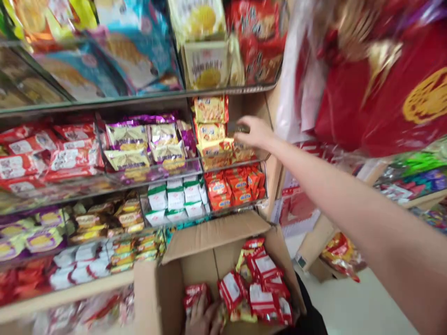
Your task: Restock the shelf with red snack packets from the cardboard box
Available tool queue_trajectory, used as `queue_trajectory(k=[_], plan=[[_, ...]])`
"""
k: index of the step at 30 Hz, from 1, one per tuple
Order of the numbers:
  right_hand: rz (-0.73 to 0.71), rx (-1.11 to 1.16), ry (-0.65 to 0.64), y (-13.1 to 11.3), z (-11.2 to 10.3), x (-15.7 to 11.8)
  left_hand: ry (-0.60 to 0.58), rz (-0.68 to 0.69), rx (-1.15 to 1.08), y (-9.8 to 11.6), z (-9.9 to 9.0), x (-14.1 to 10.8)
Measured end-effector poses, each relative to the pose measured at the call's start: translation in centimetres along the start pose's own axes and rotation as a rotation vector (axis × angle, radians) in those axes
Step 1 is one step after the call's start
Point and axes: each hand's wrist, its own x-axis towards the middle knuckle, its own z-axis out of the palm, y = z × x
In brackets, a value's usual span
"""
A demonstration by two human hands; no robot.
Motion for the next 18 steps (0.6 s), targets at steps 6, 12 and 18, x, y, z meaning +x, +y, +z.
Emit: queue_trajectory(k=[6, 12, 18], plan=[[-0.221, 0.246, 0.575, -2.8, 1.5, -12.0, -0.068, 0.117, 0.194, -1.6, 1.8, -1.9], [-0.154, 0.188, -0.419, -4.6, 10.2, -33.7, -0.048, 0.122, 0.148, -1.9, 2.5, -2.4], [0.089, 0.043, -0.660, -3.3, 15.1, -39.4, -0.037, 0.122, 0.106, -2.0, 2.9, -2.3]])
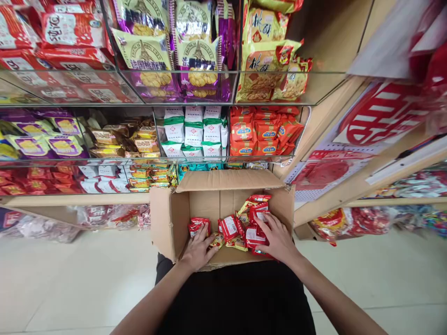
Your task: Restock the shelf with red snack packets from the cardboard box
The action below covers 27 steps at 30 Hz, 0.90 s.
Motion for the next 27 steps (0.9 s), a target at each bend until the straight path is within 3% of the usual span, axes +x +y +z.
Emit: queue_trajectory(k=[7, 10, 12, 14, 17, 20, 22, 25, 27], plan=[[-0.005, 0.203, 0.151, 1.2, -1.2, 1.0, 0.071, 0.022, -0.122, -0.1, -0.3, 0.0], [0.118, 0.342, 0.268, 1.1, -2.5, 0.7, 0.129, 0.022, -0.223, 1.0, -1.1, 0.2], [0.265, 0.542, 0.297, 0.2, -3.8, 0.4, 0.166, 0.024, -0.291, 2.9, -2.2, 0.6], [0.340, 0.857, 0.231, -1.3, -5.1, 0.3, 0.153, 0.030, -0.442, 5.6, -3.7, 1.1], [0.298, 1.280, 0.078, -4.1, -6.3, 0.6, -0.039, 0.079, -1.003, 10.1, -5.9, 1.7], [0.263, 1.345, 0.028, -6.3, -6.1, 1.3, -0.168, 0.051, -1.344, 13.1, -7.2, 1.6], [0.276, 1.301, 0.078, -7.1, -5.7, 1.6, -0.126, -0.013, -1.400, 13.9, -7.6, 1.5], [0.270, 1.315, 0.190, -7.6, -5.4, 1.6, 0.035, -0.072, -1.458, 13.9, -7.8, 1.5], [0.222, 1.373, 0.165, -7.7, -5.4, 1.5, 0.155, -0.115, -1.472, 13.8, -8.1, 1.6]])
